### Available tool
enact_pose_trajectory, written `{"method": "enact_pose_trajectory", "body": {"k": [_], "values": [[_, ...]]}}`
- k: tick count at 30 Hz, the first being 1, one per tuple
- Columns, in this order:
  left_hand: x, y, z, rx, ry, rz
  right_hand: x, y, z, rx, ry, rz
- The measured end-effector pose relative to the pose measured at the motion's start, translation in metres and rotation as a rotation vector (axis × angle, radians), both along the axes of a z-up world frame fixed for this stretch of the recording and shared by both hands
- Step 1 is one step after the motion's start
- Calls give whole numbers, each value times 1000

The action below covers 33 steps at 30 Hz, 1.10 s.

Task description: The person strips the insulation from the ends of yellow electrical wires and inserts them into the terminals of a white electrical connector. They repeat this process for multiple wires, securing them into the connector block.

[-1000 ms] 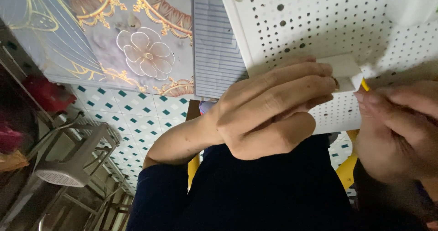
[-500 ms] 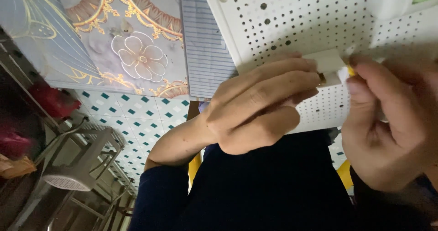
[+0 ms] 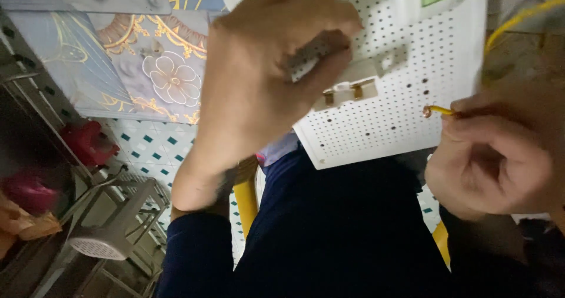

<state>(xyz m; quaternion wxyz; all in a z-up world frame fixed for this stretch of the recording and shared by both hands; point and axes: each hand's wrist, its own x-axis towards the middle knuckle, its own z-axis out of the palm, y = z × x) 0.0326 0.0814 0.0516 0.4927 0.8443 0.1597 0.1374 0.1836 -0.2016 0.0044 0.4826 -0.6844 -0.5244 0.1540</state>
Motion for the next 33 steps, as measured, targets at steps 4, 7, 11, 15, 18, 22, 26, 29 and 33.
{"method": "enact_pose_trajectory", "body": {"k": [4,7,11,15,18,22,26,29,33], "values": [[11,-9,19,295,-45,51,-1,-13,-2,113,48,2],[15,-51,34,-4,-96,-43,-1,-21,2,173,-14,-6],[14,-73,27,-185,-181,-73,10,4,1,386,-201,64],[14,-83,28,-128,-205,-63,7,-7,8,305,-165,24],[12,-95,29,-112,-189,-30,-1,-10,9,283,-155,46],[8,-109,25,-193,-249,57,8,31,42,92,-59,166],[-1,-100,32,-226,-239,3,28,0,45,58,-91,260],[-7,-99,28,50,-232,34,38,-9,53,-136,100,531],[2,-96,31,429,-382,71,21,-24,50,-275,76,448]]}}
